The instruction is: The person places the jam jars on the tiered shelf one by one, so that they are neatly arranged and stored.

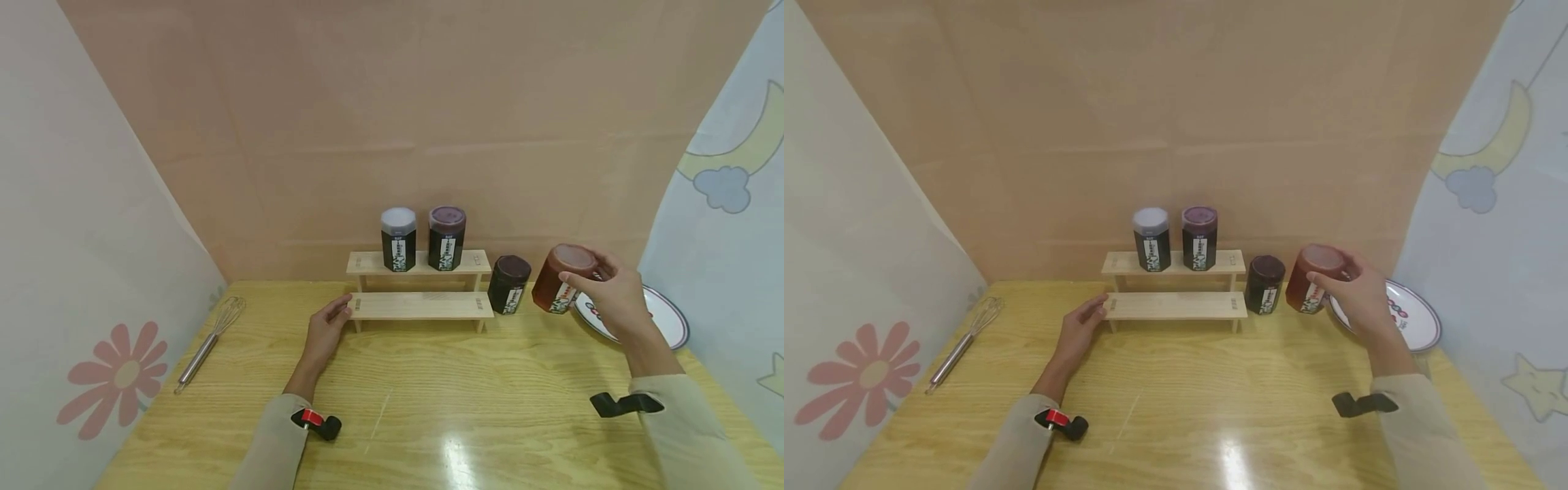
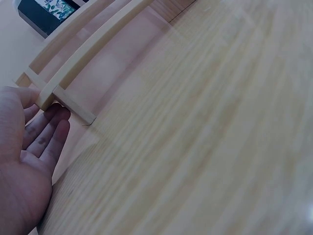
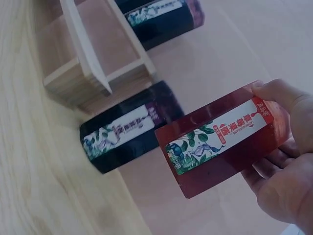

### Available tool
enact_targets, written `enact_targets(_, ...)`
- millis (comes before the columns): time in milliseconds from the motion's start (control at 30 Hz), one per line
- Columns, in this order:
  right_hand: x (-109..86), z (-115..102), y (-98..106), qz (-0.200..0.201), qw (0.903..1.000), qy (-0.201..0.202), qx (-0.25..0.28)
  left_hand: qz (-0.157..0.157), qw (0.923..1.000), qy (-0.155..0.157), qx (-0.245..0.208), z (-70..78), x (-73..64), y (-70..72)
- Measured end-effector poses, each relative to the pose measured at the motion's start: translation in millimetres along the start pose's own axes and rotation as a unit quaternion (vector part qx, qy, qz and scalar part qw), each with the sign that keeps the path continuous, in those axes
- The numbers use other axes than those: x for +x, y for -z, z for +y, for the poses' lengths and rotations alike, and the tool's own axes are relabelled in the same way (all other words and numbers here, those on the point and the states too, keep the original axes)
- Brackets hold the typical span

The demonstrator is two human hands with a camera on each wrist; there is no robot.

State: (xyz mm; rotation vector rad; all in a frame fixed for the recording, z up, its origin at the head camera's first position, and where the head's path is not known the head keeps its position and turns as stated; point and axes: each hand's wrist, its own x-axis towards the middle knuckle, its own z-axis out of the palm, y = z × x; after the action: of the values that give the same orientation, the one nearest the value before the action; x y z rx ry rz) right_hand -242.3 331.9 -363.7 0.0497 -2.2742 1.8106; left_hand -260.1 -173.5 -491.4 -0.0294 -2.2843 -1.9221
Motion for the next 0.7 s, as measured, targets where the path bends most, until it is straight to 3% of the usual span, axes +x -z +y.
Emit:
enact_targets(167, -8.5, -14.6, -12.2, -0.018, 0.9988, 0.017, 0.041, 0.000, 1.0000, -0.003, -0.006, -1.2, -0.1, -0.2)
enact_targets(333, -13.9, -22.0, -29.7, -0.029, 0.9992, 0.022, 0.015, 0.003, 1.0000, -0.005, -0.007, -0.7, -0.3, 0.0)
enact_targets(500, -16.2, -25.1, -51.2, -0.045, 0.9979, 0.030, 0.035, -0.001, 0.9999, -0.007, -0.009, -1.6, 0.5, -0.2)
enact_targets(700, -16.8, -26.4, -79.1, -0.055, 0.9980, 0.030, -0.011, -0.003, 0.9999, -0.004, -0.011, -2.4, 0.5, 0.8)
